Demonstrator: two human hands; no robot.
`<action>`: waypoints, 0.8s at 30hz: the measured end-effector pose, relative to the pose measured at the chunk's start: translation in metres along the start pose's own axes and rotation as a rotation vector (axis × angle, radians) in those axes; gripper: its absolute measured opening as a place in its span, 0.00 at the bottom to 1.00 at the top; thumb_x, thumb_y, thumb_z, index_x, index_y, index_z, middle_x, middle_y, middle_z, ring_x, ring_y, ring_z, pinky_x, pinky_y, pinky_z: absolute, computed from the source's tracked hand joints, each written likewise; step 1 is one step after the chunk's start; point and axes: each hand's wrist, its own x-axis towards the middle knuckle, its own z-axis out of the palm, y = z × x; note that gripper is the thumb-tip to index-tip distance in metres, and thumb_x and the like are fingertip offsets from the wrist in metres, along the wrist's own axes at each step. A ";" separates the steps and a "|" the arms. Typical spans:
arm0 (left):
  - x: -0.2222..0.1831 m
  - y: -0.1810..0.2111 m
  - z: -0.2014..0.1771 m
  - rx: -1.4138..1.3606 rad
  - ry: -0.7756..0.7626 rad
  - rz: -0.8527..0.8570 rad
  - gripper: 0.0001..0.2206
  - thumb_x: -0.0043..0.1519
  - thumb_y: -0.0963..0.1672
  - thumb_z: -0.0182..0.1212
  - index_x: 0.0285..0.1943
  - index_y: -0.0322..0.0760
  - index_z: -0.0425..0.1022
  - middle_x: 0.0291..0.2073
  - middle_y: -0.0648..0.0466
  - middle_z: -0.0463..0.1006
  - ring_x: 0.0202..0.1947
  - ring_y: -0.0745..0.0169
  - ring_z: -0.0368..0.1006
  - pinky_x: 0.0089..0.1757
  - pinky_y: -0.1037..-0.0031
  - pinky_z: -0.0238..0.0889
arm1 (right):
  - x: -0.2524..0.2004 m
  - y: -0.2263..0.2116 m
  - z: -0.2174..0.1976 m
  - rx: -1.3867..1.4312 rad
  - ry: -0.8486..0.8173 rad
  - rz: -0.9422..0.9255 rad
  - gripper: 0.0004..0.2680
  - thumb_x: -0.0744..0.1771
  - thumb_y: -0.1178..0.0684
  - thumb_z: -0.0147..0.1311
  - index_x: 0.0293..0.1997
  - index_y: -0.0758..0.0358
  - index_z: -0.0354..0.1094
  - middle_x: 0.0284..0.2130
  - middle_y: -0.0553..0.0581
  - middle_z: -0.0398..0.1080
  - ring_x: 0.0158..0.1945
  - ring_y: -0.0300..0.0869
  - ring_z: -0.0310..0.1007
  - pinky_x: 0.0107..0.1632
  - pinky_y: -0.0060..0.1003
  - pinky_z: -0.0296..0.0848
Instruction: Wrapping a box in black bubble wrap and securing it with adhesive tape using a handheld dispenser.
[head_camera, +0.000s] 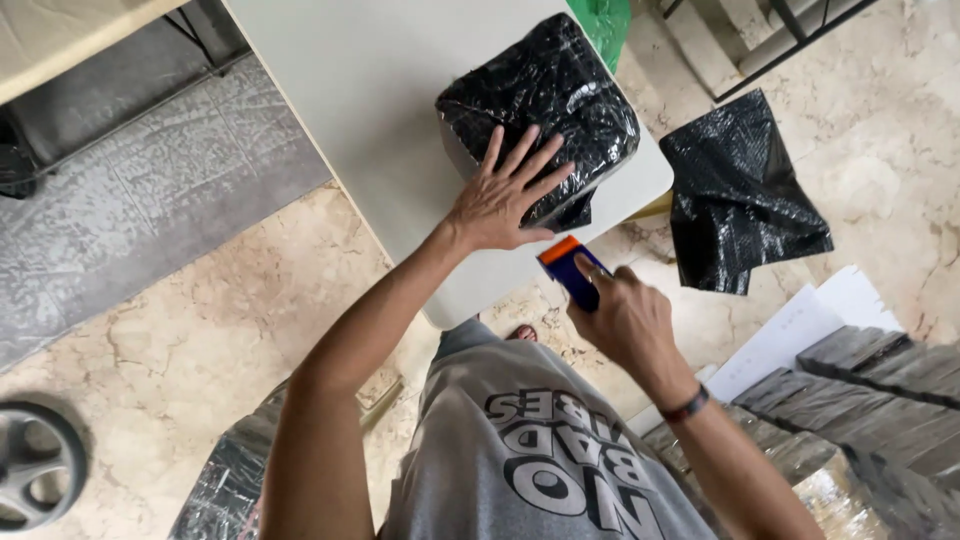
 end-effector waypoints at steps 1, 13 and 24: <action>-0.007 0.010 -0.009 0.050 -0.208 0.057 0.47 0.66 0.68 0.59 0.85 0.54 0.40 0.81 0.48 0.34 0.80 0.38 0.30 0.70 0.33 0.25 | 0.010 0.000 0.003 -0.019 -0.067 0.003 0.22 0.68 0.48 0.51 0.72 0.56 0.60 0.27 0.59 0.71 0.14 0.40 0.62 0.17 0.34 0.66; -0.026 0.029 0.044 0.070 0.231 -0.192 0.54 0.49 0.61 0.73 0.83 0.49 0.48 0.80 0.43 0.42 0.79 0.35 0.33 0.68 0.35 0.18 | -0.045 0.078 0.095 0.215 -0.623 0.495 0.26 0.59 0.27 0.59 0.53 0.56 0.79 0.49 0.70 0.78 0.60 0.61 0.74 0.60 0.54 0.73; -0.023 0.040 0.032 0.091 0.080 -0.385 0.53 0.57 0.62 0.70 0.84 0.45 0.40 0.81 0.45 0.35 0.80 0.38 0.29 0.68 0.31 0.21 | -0.132 0.107 0.051 0.742 -0.160 0.869 0.24 0.63 0.43 0.60 0.70 0.42 0.67 0.29 0.60 0.76 0.20 0.41 0.57 0.29 0.33 0.61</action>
